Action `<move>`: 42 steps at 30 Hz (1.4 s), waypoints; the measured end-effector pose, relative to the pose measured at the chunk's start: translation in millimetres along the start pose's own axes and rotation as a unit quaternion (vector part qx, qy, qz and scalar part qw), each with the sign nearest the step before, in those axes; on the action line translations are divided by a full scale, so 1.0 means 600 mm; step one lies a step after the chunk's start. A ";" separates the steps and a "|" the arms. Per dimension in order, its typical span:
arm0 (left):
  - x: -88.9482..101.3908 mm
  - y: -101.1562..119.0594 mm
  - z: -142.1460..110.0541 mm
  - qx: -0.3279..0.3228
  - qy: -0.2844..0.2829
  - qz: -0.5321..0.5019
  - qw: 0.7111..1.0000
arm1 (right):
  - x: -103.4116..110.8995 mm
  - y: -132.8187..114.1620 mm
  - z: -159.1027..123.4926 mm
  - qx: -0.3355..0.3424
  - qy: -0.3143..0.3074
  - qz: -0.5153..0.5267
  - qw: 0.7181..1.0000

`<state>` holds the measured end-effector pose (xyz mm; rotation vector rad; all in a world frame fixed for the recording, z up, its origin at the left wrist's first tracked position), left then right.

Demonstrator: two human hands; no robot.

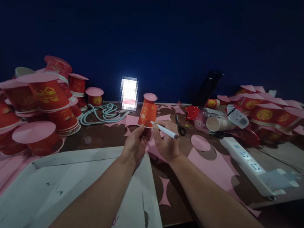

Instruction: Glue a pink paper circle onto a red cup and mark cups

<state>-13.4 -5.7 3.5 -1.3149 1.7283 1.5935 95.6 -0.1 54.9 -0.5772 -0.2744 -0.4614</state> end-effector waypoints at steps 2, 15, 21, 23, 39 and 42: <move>0.000 0.000 0.001 -0.001 0.000 0.001 1.000 | -0.001 0.001 0.000 0.002 -0.005 -0.006 1.000; 0.000 -0.001 0.001 -0.005 -0.001 0.016 1.000 | -0.005 0.000 -0.001 0.015 -0.011 -0.020 1.000; 0.000 -0.001 0.002 -0.006 -0.019 0.009 1.000 | -0.006 0.001 0.000 0.020 -0.005 -0.018 1.000; 0.000 -0.002 0.003 -0.004 -0.020 0.011 1.000 | -0.007 0.002 0.000 0.020 -0.004 -0.020 1.000; -0.002 0.000 -0.001 0.000 -0.012 0.008 1.000 | -0.004 -0.003 0.000 0.032 0.005 -0.031 0.999; 0.000 -0.001 0.001 -0.001 -0.012 0.012 1.000 | -0.003 -0.006 0.000 0.041 0.006 -0.034 0.999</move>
Point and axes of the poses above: each hand's wrist, its own z-axis towards the middle knuckle, its own x-axis out of the back of the hand, y = z × x, the point moved 4 cm from there along z, towards the middle knuckle, and after that the axes turned 2 degrees about -x, right-handed, at the moved point
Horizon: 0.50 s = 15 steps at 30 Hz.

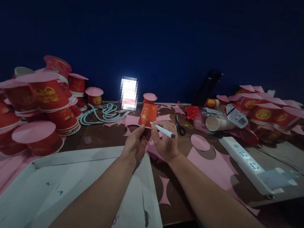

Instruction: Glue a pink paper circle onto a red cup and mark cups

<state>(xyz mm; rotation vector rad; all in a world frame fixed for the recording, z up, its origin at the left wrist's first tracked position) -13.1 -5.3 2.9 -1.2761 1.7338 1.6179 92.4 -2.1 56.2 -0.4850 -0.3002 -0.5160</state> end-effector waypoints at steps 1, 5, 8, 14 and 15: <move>0.001 -0.001 0.001 0.000 -0.001 -0.001 1.000 | 0.000 -0.001 0.000 0.001 0.000 0.001 1.000; 0.005 -0.004 0.005 0.001 0.002 -0.007 1.000 | -0.001 0.000 -0.001 0.002 0.004 -0.002 1.000; 0.005 -0.004 0.006 -0.001 0.006 -0.008 1.000 | -0.003 0.001 -0.002 0.004 0.001 -0.005 1.000; 0.001 0.001 0.000 0.005 0.008 -0.021 1.000 | 0.000 0.003 -0.004 -0.018 0.017 0.022 0.999; 0.001 0.002 -0.002 0.004 0.009 -0.024 1.000 | 0.002 0.004 -0.004 -0.026 0.025 0.028 0.999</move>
Point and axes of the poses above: each hand's wrist, its own z-axis towards the middle knuckle, its own x-axis out of the back of the hand, y = z × x, the point moved 4 cm from there along z, towards the middle knuckle, and after that the axes turned 2 degrees about -x, right-handed, at the moved point
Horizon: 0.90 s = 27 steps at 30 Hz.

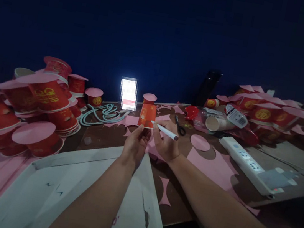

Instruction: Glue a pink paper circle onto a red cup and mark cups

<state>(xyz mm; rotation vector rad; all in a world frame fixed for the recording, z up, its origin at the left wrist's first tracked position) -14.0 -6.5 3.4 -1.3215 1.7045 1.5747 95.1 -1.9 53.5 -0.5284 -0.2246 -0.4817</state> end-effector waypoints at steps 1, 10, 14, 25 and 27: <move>0.000 0.001 -0.001 0.002 0.003 -0.002 1.000 | 0.002 0.001 0.000 -0.007 0.007 0.004 1.000; -0.001 -0.001 0.000 0.006 0.015 -0.003 1.000 | 0.002 -0.004 0.003 -0.014 0.002 -0.005 1.000; -0.002 -0.002 0.001 0.009 0.006 0.002 1.000 | 0.000 -0.005 0.003 -0.013 -0.008 -0.005 1.000; -0.001 -0.003 0.003 0.003 -0.002 0.017 1.000 | -0.006 0.002 0.000 -0.002 -0.034 -0.025 0.999; 0.000 -0.004 0.004 0.006 0.001 0.019 1.000 | -0.006 0.002 0.001 0.002 -0.035 -0.028 0.999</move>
Point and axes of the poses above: each hand's wrist, its own z-axis towards the middle knuckle, its own x-axis out of the back of the hand, y = z × x, the point moved 4 cm from there along z, towards the middle knuckle, and after that the axes turned 2 degrees about -x, right-handed, at the moved point
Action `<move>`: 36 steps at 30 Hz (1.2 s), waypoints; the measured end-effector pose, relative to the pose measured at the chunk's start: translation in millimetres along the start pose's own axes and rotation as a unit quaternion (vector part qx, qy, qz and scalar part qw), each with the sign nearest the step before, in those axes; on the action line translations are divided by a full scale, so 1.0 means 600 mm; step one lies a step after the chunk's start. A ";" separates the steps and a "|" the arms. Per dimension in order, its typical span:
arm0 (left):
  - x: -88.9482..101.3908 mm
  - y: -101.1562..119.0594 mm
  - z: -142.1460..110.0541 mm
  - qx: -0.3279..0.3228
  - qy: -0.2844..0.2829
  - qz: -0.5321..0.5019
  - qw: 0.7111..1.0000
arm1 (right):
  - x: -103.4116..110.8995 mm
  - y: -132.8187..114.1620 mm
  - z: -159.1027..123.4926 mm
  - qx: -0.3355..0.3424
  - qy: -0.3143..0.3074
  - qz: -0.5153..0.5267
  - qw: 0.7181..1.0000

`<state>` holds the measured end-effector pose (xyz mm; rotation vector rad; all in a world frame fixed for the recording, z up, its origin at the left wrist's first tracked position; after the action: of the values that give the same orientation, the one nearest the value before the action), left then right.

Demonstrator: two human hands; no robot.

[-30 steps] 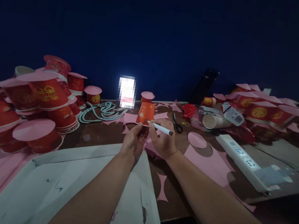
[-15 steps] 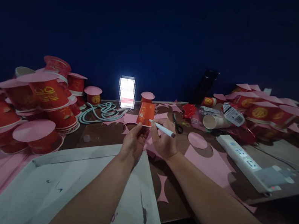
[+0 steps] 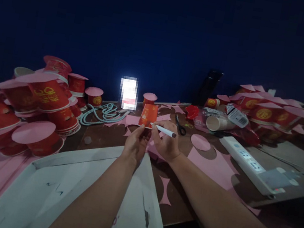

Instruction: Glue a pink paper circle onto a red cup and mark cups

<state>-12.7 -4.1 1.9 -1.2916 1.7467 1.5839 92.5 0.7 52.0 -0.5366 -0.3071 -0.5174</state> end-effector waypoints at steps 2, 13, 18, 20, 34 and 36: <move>0.000 0.000 0.000 0.003 0.001 0.000 1.000 | 0.001 -0.001 0.001 0.004 0.002 -0.003 1.000; 0.000 0.000 0.000 0.003 -0.006 -0.003 1.000 | 0.002 -0.003 0.003 0.010 0.000 -0.011 1.000; 0.003 -0.001 0.000 -0.003 -0.006 0.000 1.000 | 0.000 -0.003 0.002 0.006 -0.003 -0.018 1.000; 0.002 -0.001 -0.001 0.001 -0.009 0.001 1.000 | 0.001 -0.004 0.002 0.002 -0.006 -0.012 1.000; 0.001 0.004 -0.005 0.008 0.012 -0.013 1.000 | 0.005 0.001 0.000 -0.025 0.031 0.023 0.999; 0.001 0.004 -0.005 0.007 0.008 -0.010 1.000 | 0.005 0.002 0.000 -0.027 0.028 0.022 0.999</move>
<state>-14.1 -7.1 3.5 -1.3144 1.7464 1.5514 95.5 0.1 52.7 -0.5781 -0.2275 -0.4992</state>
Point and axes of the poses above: each hand's wrist, its own z-axis towards the middle knuckle, its own x-axis out of the back of the hand, y = z × x, the point moved 4 cm from there along z, towards the middle knuckle, and after that the axes turned 2 degrees about -x, right-handed, at the moved point
